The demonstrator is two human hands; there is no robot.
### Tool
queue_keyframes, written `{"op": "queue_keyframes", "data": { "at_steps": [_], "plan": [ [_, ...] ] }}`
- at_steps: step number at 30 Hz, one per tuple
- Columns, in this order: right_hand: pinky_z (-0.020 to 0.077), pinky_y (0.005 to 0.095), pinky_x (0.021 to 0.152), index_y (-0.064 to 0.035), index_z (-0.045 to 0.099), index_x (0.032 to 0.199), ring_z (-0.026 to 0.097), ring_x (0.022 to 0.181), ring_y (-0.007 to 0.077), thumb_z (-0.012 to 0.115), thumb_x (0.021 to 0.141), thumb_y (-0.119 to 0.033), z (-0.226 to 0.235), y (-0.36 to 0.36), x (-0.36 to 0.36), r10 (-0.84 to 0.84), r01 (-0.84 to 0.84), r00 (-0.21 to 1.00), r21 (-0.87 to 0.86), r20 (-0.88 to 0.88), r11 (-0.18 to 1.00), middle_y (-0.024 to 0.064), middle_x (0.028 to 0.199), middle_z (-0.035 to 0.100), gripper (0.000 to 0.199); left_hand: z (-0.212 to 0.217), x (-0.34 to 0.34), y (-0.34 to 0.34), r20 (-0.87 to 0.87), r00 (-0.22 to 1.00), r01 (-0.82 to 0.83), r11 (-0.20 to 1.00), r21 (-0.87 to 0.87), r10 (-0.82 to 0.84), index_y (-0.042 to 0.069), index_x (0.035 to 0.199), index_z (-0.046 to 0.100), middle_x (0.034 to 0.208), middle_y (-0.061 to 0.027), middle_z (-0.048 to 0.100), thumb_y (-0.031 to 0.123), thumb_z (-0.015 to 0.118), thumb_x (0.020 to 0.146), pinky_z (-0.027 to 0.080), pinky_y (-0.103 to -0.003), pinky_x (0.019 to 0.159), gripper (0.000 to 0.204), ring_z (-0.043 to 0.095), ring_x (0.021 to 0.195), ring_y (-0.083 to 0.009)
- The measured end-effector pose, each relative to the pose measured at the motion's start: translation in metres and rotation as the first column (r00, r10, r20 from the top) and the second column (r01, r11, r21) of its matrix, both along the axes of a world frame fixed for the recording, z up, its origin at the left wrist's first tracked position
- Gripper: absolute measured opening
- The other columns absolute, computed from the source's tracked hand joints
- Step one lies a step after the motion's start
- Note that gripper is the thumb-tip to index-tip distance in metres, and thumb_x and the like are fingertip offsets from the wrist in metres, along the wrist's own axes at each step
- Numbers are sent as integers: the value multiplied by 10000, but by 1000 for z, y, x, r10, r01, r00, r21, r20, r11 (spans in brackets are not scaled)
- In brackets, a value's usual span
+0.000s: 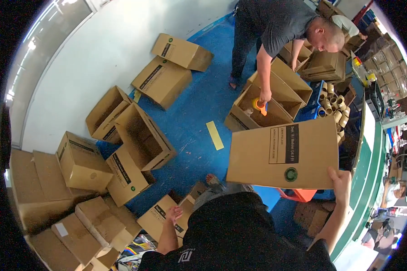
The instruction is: Clean glass lamp components using an air duster and pack them into cardboard boxes for shipping.
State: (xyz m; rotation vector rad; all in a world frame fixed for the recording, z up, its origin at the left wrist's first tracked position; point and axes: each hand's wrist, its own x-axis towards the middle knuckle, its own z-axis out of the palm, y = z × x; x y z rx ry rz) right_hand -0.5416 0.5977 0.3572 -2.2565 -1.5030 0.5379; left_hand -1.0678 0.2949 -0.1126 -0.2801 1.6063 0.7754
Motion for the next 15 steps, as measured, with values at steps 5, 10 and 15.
{"op": "queue_keyframes", "data": {
  "at_steps": [5, 10, 15],
  "plan": [
    [359, 339, 462, 39, 593, 573, 440, 479, 92, 672, 814, -287, -50, -5, -51, 145, -150, 988, -129, -48, 980, 21, 476, 476, 412, -12, 4, -16, 28, 999, -43, 999, -13, 44, 102, 1072, 572, 1038, -117, 650, 318, 550, 900, 567, -409, 739, 277, 669, 875, -273],
    [402, 385, 447, 26, 622, 624, 514, 435, 157, 708, 755, -312, -218, 8, -37, 89, -86, 996, -275, -4, 957, 104, 490, 533, 374, 20, 34, -5, -21, 986, -164, 986, -28, 164, 53, 1135, 552, 1052, -118, 630, 339, 526, 952, 541, -397, 856, 340, 645, 958, -255],
    [469, 385, 500, 33, 647, 883, 596, 574, 215, 685, 788, -335, -395, 88, -19, 79, -117, 932, -88, -354, 989, 136, 741, 651, 382, 14, 30, -28, -55, 987, -143, 984, 105, 149, 55, 1239, 529, 1168, -130, 609, 390, 482, 966, 545, -430, 845, 435, 633, 1012, -281]
  ]
}}
